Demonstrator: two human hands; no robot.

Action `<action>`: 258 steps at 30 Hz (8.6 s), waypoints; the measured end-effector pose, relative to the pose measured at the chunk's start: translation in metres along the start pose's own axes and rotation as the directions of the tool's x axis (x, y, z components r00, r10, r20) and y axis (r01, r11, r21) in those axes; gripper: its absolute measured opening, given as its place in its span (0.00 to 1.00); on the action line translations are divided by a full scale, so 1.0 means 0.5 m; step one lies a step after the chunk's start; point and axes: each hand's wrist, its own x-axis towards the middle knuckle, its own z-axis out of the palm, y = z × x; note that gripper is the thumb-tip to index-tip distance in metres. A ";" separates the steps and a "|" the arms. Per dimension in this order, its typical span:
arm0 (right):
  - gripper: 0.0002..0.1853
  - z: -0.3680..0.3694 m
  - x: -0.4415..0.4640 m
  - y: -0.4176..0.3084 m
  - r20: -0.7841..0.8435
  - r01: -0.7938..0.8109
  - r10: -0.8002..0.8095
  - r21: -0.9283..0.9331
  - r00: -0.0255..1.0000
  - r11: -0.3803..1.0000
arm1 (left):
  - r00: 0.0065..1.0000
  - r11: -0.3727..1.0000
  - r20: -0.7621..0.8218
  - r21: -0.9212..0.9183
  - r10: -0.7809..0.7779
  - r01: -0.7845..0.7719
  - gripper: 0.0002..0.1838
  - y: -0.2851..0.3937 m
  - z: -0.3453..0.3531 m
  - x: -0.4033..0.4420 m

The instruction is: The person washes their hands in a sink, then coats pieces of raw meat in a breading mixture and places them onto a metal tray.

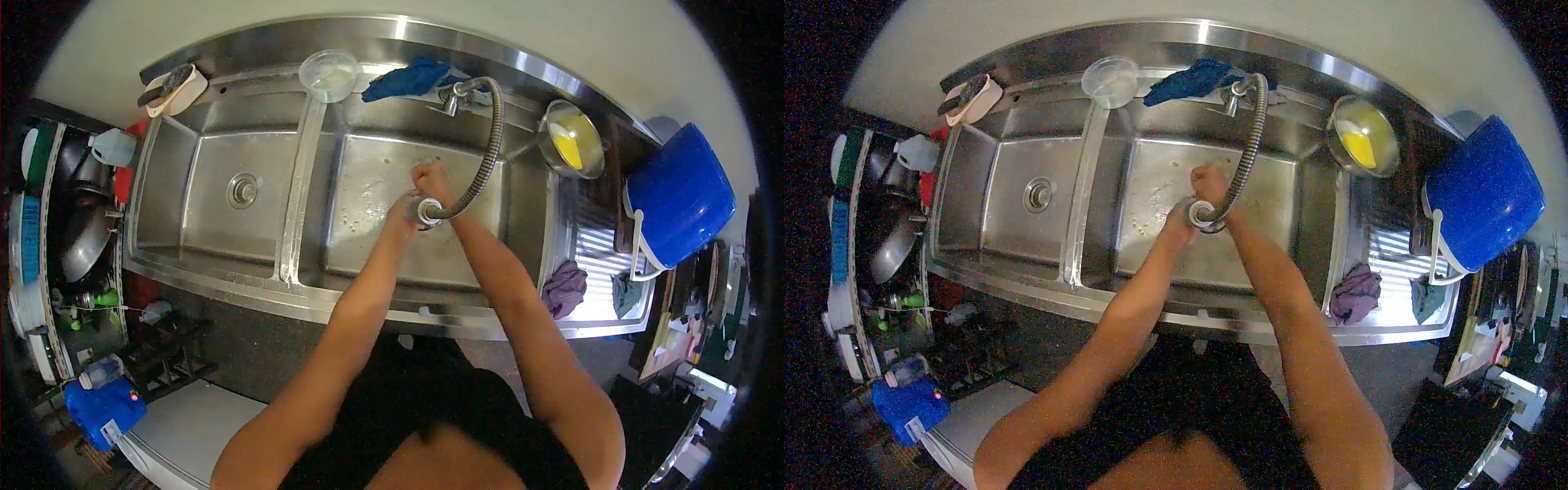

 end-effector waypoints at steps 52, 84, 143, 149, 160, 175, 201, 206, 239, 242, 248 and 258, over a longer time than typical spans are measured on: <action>0.08 -0.138 -0.118 0.030 -0.411 -0.113 -0.020 -0.297 0.911 0.948 | 0.847 0.440 0.108 0.817 0.520 -0.374 0.16 0.187 -0.096 -0.252; 0.16 0.509 -2.317 0.382 -0.140 -0.747 0.823 0.523 -0.550 -0.410 | 0.640 -0.559 0.746 0.457 -0.183 -0.692 0.09 -0.657 0.444 -0.525; 0.21 -3.152 -2.972 0.885 -0.869 -0.754 -0.461 -0.423 0.180 0.503 | -0.932 0.157 -0.111 -0.972 0.345 0.174 0.16 -2.458 2.978 -1.227; 0.21 -3.340 -3.071 1.047 -0.882 -0.780 -0.452 -0.375 0.134 0.500 | -0.883 0.323 0.154 -0.946 0.443 -0.003 0.16 -2.814 3.090 -1.087; 0.22 -3.791 -3.313 1.316 -0.812 -0.697 -0.552 -0.507 0.188 0.507 | -0.939 0.095 -0.072 -0.989 0.335 0.110 0.16 -3.102 3.586 -1.143; 0.23 -4.252 -3.550 1.600 -0.704 -0.741 -0.682 -0.564 0.199 0.366 | -0.855 0.138 -0.181 -0.950 0.486 0.279 0.16 -3.734 4.232 -1.001; 0.17 -4.674 -4.303 2.914 -0.706 -0.619 0.704 0.586 -0.073 0.523 | -0.294 0.300 0.681 -0.114 -0.671 -0.947 0.23 -5.132 4.778 -0.770; 0.17 -4.879 -4.437 3.058 -0.752 -0.582 0.659 0.541 -0.012 0.607 | -0.074 0.085 0.067 0.170 -0.995 -0.982 0.27 -5.449 4.771 -0.749; 0.08 -5.817 -5.591 4.017 -0.788 -0.774 0.034 0.611 -0.615 0.167 | 0.389 -0.360 -0.081 0.582 -0.918 -0.729 0.13 -6.805 5.286 -0.438; 0.13 -5.853 -5.634 4.051 -0.761 -0.764 0.186 0.642 -0.622 0.071 | 0.468 -0.467 -0.149 0.548 -0.871 -0.694 0.14 -6.825 5.240 -0.309; 0.14 -5.844 -5.694 4.173 -0.853 -0.873 0.197 0.452 -0.483 -0.180 | 0.431 -0.459 -0.167 0.217 -0.887 -0.861 0.13 -6.986 5.436 -0.312; 0.16 -5.906 -5.724 4.185 -0.810 -0.889 0.370 0.432 -0.455 -0.149 | 0.109 -0.102 -0.008 0.425 -0.994 -0.900 0.12 -7.381 5.845 -0.542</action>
